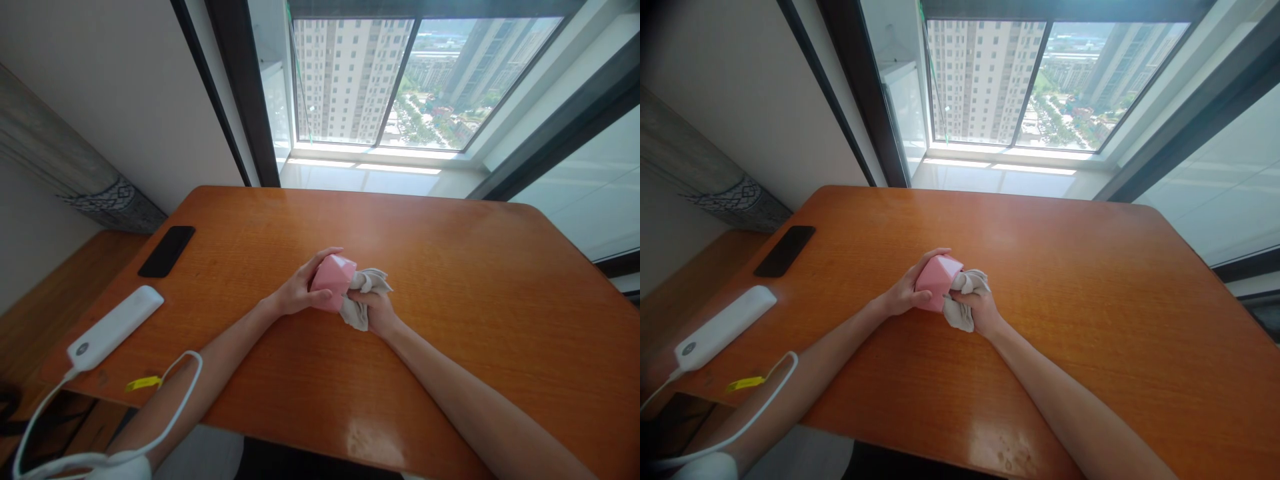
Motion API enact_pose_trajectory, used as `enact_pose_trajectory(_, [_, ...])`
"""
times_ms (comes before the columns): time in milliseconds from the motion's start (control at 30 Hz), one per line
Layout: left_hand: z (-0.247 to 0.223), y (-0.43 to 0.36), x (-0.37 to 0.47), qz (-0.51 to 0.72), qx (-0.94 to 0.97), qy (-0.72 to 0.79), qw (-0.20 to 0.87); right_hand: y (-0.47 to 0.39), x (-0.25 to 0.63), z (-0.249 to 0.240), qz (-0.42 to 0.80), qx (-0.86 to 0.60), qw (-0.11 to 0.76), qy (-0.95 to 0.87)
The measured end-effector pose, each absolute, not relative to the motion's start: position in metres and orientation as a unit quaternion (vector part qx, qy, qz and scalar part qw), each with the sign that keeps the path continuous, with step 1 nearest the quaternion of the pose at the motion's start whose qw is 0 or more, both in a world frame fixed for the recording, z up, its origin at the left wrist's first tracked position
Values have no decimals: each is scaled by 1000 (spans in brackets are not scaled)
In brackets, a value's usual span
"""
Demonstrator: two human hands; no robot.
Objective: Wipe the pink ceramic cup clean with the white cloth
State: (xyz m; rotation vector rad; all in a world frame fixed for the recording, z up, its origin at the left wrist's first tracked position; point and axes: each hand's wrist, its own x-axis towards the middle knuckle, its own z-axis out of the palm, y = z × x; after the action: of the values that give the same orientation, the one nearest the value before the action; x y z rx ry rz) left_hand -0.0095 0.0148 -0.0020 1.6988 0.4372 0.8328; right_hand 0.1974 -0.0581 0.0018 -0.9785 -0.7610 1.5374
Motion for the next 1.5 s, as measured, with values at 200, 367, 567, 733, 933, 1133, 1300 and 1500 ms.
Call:
enact_pose_trajectory(200, [-2,15,-10,351,711,188,580,-62,200,-11,561,-442,566,-412])
enact_pose_trajectory(367, [-3,15,-10,354,706,182,586,-65,200,6,507,-431,543,-512])
enact_pose_trajectory(567, [-5,16,-10,352,706,177,589,-65,197,23,424,-380,530,-629])
enact_pose_trajectory(733, [-6,17,-10,352,705,178,589,-66,197,20,356,-367,523,-682])
enact_pose_trajectory(933, [-6,18,-10,353,702,173,594,-64,200,19,324,-342,501,-726])
enact_pose_trajectory(1133, [-5,17,-11,348,698,170,603,-58,209,15,172,-296,470,-813])
enact_pose_trajectory(1300, [-2,16,-12,334,697,174,610,-57,211,14,81,-287,453,-840])
enact_pose_trajectory(1500, [-2,17,-9,355,687,169,610,-62,202,16,114,-310,475,-816])
